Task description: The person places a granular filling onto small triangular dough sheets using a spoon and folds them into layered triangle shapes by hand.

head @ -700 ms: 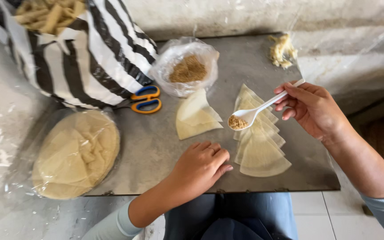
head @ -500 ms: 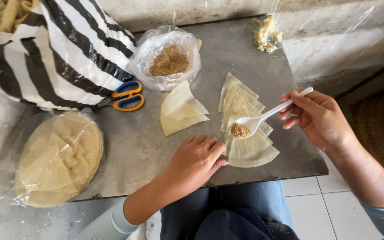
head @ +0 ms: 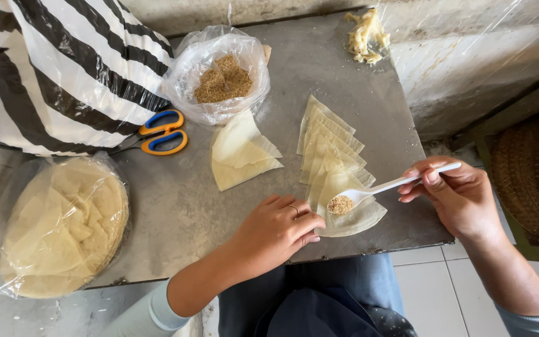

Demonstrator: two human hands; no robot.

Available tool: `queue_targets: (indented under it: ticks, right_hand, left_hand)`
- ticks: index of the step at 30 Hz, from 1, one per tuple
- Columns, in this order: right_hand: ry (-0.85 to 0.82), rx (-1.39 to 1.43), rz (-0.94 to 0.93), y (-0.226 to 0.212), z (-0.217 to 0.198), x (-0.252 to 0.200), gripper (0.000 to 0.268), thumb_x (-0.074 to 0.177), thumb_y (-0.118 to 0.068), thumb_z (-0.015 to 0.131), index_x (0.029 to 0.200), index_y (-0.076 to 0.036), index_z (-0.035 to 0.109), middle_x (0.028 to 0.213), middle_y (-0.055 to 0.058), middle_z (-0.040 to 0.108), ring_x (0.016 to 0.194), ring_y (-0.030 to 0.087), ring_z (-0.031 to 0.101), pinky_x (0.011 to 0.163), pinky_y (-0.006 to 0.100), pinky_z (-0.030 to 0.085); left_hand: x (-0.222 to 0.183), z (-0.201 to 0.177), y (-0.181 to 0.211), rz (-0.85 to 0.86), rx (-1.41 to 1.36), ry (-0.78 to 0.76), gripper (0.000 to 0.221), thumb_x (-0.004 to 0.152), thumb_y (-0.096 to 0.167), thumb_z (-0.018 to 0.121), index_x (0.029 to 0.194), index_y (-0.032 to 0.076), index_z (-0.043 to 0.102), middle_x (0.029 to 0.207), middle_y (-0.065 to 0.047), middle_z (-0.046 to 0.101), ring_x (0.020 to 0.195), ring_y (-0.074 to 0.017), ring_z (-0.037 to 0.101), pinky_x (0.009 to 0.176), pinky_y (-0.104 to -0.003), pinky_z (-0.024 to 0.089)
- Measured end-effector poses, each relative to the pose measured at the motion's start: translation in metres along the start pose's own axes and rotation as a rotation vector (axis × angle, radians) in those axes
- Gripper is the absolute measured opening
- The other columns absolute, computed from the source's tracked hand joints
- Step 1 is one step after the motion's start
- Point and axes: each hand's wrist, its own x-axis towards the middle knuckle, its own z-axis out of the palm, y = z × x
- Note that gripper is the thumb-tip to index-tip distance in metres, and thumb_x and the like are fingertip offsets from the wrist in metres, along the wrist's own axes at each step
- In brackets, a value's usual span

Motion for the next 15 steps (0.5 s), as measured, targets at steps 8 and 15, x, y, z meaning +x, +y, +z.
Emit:
queue_targets:
  ticks: [8,15]
  right_hand:
    - [0.015,-0.098,-0.065,-0.003,0.003,-0.004,0.019,0.109,-0.009,0.057,0.114,0.006,0.068,0.105,0.020,0.072,0.093,0.027,0.073,0.084,0.043,0.063]
    - [0.129,-0.068,0.098,-0.009,0.011,0.005,0.025,0.110,-0.010,0.052,0.118,0.010,0.064,0.108,0.021,0.069,0.091,0.027,0.072,0.080,0.042,0.061]
  left_hand:
    - [-0.003,0.007,-0.002,0.018,0.040,0.033,0.010,0.091,0.020,0.076,0.095,0.013,0.070,0.092,0.000,0.067,0.091,-0.0215,0.065,0.084,-0.038,0.050]
    - [-0.003,0.006,0.001,0.046,0.092,0.046,0.012,0.089,0.016,0.076,0.098,0.011,0.071,0.093,-0.002,0.067,0.091,-0.0219,0.065,0.083,-0.038,0.050]
